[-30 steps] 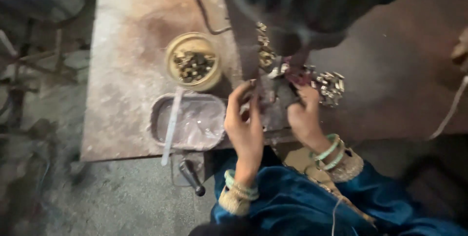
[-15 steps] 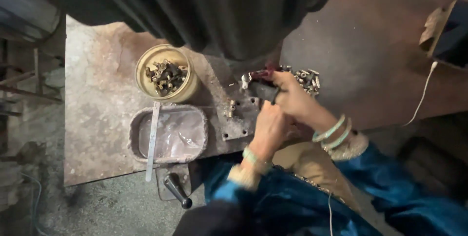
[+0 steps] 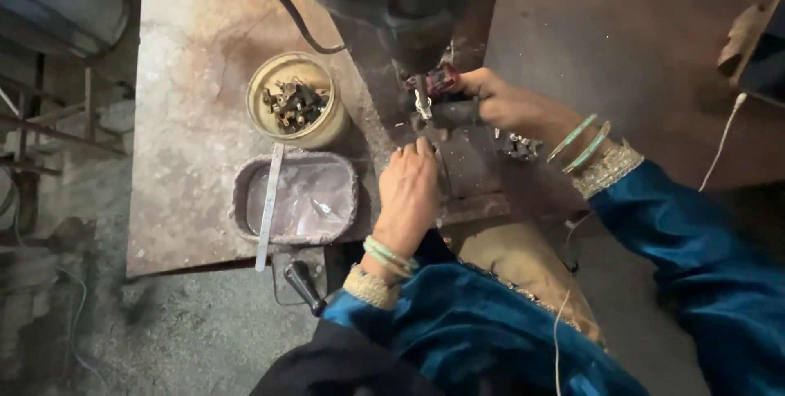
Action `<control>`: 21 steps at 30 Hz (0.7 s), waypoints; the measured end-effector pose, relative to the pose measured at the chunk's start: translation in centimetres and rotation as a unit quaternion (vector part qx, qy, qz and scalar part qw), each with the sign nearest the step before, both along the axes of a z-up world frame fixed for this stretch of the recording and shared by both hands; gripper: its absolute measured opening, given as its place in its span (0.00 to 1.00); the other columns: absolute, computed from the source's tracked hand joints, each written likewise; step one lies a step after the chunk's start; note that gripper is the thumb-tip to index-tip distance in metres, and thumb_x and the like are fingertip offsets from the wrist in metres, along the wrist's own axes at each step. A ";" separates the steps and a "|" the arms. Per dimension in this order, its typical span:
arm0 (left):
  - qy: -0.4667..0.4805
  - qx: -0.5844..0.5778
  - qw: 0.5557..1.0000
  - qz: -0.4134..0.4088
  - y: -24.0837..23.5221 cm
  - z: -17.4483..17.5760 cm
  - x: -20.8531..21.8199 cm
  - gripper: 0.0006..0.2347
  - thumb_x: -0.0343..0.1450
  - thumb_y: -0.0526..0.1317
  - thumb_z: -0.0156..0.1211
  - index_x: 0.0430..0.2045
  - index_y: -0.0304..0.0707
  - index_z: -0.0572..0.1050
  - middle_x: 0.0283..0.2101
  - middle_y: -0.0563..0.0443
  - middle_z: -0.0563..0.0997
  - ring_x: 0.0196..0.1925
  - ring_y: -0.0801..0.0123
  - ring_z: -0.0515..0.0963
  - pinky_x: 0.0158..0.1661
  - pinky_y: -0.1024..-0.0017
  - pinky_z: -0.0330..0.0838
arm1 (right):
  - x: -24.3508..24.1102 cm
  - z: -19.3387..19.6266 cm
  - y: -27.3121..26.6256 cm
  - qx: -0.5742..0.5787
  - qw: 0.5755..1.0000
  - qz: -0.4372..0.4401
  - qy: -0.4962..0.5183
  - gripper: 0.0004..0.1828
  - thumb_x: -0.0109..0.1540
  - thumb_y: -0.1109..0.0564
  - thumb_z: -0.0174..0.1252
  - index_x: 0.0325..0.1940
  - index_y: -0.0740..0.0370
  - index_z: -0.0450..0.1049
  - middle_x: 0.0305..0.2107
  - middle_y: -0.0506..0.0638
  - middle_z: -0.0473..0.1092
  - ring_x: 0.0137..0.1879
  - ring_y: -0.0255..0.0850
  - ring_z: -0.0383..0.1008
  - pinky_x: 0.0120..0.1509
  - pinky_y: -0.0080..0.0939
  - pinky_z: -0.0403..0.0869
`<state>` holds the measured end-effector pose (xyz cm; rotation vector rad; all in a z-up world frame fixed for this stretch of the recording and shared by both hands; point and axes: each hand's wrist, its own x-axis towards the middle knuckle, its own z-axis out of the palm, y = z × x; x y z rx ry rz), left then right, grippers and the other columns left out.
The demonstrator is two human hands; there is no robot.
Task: The person sits at a bench drill press and threads small brass fittings one at a time, holding each part under the rotating tool and working it onto the bit. Finished pieces are placed in a pile on the bench and a container of completed fittings sits nearby.
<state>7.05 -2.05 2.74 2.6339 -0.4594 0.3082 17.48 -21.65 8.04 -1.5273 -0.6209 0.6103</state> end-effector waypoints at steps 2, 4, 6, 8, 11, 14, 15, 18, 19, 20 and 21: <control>-0.026 0.003 1.000 0.013 -0.7 0.3 0.1 0.13 0.59 0.29 0.64 0.36 0.29 0.73 0.38 0.38 0.76 0.41 0.46 0.77 0.40 0.58 0.75 | 0.3 -0.9 -0.1 0.009 1.000 0.006 -0.016 0.17 0.64 0.67 0.54 0.56 0.67 0.77 0.41 0.50 0.78 0.45 0.36 0.77 0.54 0.39 0.76; -0.060 0.004 0.998 0.019 -1.2 2.3 -0.8 0.20 0.55 0.27 0.63 0.43 0.29 0.76 0.39 0.37 0.76 0.41 0.44 0.77 0.33 0.61 0.75 | 0.8 -2.6 -0.4 0.029 0.999 0.008 -0.045 0.19 0.64 0.68 0.53 0.59 0.67 0.75 0.43 0.49 0.77 0.48 0.35 0.76 0.56 0.38 0.76; -0.037 0.013 0.999 0.035 -4.6 -2.3 0.7 0.17 0.60 0.28 0.61 0.44 0.30 0.77 0.43 0.35 0.76 0.41 0.48 0.78 0.31 0.62 0.76 | 0.6 -2.7 -0.8 0.010 1.000 -0.014 -0.016 0.19 0.65 0.69 0.54 0.61 0.66 0.75 0.44 0.50 0.77 0.47 0.37 0.75 0.53 0.40 0.74; -0.014 0.020 0.998 0.057 -7.9 -6.5 2.9 0.14 0.65 0.29 0.60 0.45 0.31 0.77 0.46 0.34 0.76 0.41 0.51 0.78 0.28 0.64 0.77 | 0.6 -3.8 -1.0 -0.012 0.999 -0.030 0.012 0.20 0.66 0.69 0.54 0.62 0.66 0.74 0.44 0.51 0.77 0.45 0.39 0.75 0.49 0.42 0.72; -0.029 -0.060 0.998 -0.007 -12.3 -11.9 7.4 0.05 0.68 0.36 0.58 0.24 0.39 0.81 0.30 0.43 0.80 0.38 0.52 0.81 0.36 0.56 0.77 | 1.0 -5.5 -1.4 -0.006 0.998 -0.062 0.002 0.25 0.62 0.73 0.53 0.64 0.66 0.72 0.49 0.50 0.75 0.51 0.40 0.73 0.55 0.42 0.69; -0.061 -0.068 0.996 -0.013 -13.8 -13.6 8.6 0.08 0.66 0.37 0.57 0.16 0.40 0.80 0.24 0.42 0.80 0.31 0.51 0.82 0.32 0.55 0.75 | 0.6 -5.1 -1.5 0.046 0.996 -0.054 -0.053 0.28 0.59 0.75 0.49 0.63 0.67 0.71 0.53 0.49 0.74 0.58 0.36 0.74 0.66 0.38 0.72; -0.076 -0.105 0.992 -0.008 -13.1 -11.9 7.6 0.08 0.65 0.37 0.59 0.15 0.38 0.79 0.23 0.41 0.79 0.30 0.49 0.81 0.32 0.54 0.74 | 0.5 -5.3 -1.4 0.038 0.996 -0.060 -0.050 0.27 0.60 0.75 0.50 0.63 0.68 0.72 0.51 0.50 0.75 0.56 0.37 0.74 0.64 0.39 0.73; -0.089 -0.181 0.979 -0.009 -8.6 -5.7 1.5 0.06 0.61 0.35 0.59 0.25 0.32 0.79 0.28 0.37 0.78 0.33 0.46 0.80 0.34 0.54 0.75 | -1.4 -5.0 -0.9 0.031 0.995 -0.099 0.010 0.26 0.59 0.76 0.51 0.61 0.69 0.73 0.46 0.54 0.75 0.50 0.41 0.75 0.53 0.42 0.75; -0.090 -0.223 0.970 -0.021 -6.7 -3.4 -1.0 0.14 0.59 0.33 0.57 0.37 0.28 0.79 0.34 0.34 0.78 0.36 0.43 0.79 0.36 0.55 0.75 | -2.0 -4.7 -0.4 0.029 0.988 -0.136 0.065 0.27 0.58 0.76 0.53 0.61 0.70 0.72 0.44 0.57 0.74 0.46 0.45 0.76 0.44 0.46 0.75; -0.091 -0.219 0.971 -0.008 -4.8 -1.9 -2.6 0.14 0.59 0.33 0.57 0.37 0.28 0.79 0.34 0.34 0.78 0.36 0.43 0.79 0.36 0.55 0.75 | -3.5 -7.0 -0.4 0.030 0.990 -0.123 0.068 0.27 0.58 0.76 0.53 0.61 0.70 0.72 0.44 0.57 0.74 0.46 0.45 0.76 0.44 0.46 0.75; -0.011 -0.225 0.974 0.013 -2.8 -0.5 -4.5 0.08 0.62 0.35 0.61 0.33 0.33 0.78 0.33 0.37 0.79 0.36 0.45 0.80 0.37 0.55 0.75 | -5.0 -9.5 -0.2 0.041 0.976 -0.204 -0.057 0.30 0.59 0.76 0.50 0.66 0.70 0.65 0.51 0.58 0.69 0.53 0.44 0.69 0.52 0.42 0.70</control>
